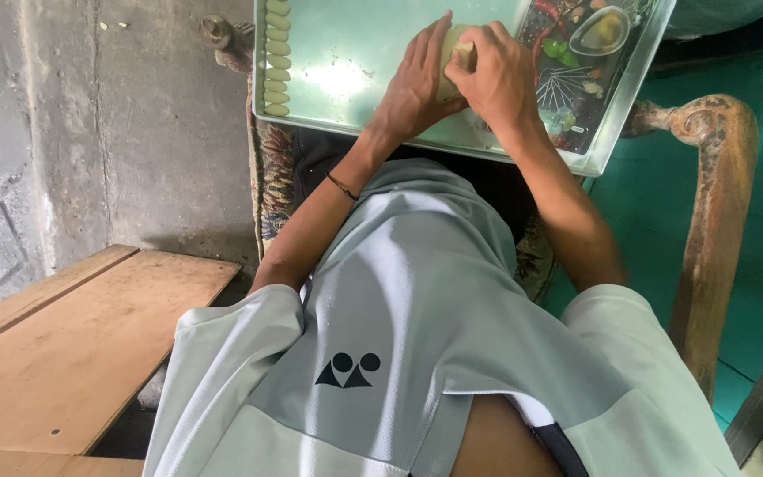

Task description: Portioning dough into small balls using a digital scale for weight consistency.

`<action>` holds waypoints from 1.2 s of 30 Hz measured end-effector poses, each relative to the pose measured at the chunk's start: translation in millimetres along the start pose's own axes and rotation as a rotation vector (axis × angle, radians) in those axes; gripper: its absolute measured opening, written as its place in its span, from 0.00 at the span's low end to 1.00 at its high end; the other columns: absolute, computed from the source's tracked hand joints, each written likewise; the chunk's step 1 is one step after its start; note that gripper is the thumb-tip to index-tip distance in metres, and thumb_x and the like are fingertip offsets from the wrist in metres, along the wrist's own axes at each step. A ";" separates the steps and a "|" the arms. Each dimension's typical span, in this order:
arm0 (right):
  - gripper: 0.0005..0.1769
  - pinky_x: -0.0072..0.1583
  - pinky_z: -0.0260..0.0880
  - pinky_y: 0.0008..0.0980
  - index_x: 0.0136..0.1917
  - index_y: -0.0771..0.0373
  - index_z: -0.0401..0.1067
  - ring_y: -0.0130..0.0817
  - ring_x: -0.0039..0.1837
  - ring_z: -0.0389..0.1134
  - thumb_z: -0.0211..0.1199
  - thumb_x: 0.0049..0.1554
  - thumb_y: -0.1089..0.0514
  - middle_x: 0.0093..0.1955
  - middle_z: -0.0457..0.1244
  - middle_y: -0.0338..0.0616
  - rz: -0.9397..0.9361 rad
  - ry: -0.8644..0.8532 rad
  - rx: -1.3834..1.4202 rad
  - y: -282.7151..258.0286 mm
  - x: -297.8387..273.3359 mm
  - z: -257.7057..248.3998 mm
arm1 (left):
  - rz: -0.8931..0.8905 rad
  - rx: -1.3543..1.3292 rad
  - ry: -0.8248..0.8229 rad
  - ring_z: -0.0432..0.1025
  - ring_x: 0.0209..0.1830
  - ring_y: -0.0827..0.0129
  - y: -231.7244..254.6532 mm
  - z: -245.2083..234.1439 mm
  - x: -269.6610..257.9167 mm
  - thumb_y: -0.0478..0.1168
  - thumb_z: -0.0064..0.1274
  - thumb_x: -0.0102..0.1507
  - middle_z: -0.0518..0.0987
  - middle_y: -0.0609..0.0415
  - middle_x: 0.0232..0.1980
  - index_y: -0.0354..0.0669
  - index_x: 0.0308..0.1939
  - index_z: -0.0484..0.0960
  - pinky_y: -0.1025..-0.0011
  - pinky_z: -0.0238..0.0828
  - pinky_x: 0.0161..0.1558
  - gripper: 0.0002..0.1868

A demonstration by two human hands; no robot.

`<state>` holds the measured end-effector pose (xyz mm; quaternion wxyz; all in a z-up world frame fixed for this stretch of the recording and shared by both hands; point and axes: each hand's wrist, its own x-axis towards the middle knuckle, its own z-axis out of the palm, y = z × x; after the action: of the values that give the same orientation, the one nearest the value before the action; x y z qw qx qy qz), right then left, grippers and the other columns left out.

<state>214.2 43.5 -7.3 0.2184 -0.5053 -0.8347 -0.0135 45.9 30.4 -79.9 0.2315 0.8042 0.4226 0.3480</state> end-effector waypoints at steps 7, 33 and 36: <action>0.10 0.40 0.68 0.32 0.53 0.64 0.72 0.31 0.38 0.66 0.68 0.59 0.67 0.45 0.65 0.45 0.000 0.058 0.180 9.5 -15.3 5.9 | -0.009 0.026 0.008 0.60 0.75 0.47 6.5 -3.5 2.1 0.52 0.80 0.65 0.61 0.39 0.74 0.35 0.79 0.41 0.54 0.67 0.76 0.63; 0.09 0.55 0.84 0.41 0.61 0.65 0.71 0.42 0.56 0.70 0.65 0.68 0.66 0.59 0.64 0.53 0.474 0.268 0.564 64.5 -66.3 -51.7 | -0.030 0.091 0.014 0.60 0.78 0.47 -3.2 3.4 -1.2 0.63 0.79 0.67 0.59 0.39 0.77 0.38 0.80 0.38 0.54 0.67 0.78 0.67; 0.08 0.52 0.79 0.36 0.60 0.64 0.72 0.41 0.55 0.70 0.60 0.70 0.60 0.58 0.65 0.51 0.443 0.207 0.606 33.1 -66.1 -44.5 | -0.052 0.059 -0.002 0.60 0.78 0.47 0.3 0.3 -1.2 0.62 0.78 0.67 0.59 0.39 0.77 0.39 0.80 0.39 0.54 0.67 0.78 0.65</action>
<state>284.0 -6.5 1.4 0.4384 -0.5819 -0.6451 0.2304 45.8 29.2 -80.3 0.2171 0.7997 0.4532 0.3287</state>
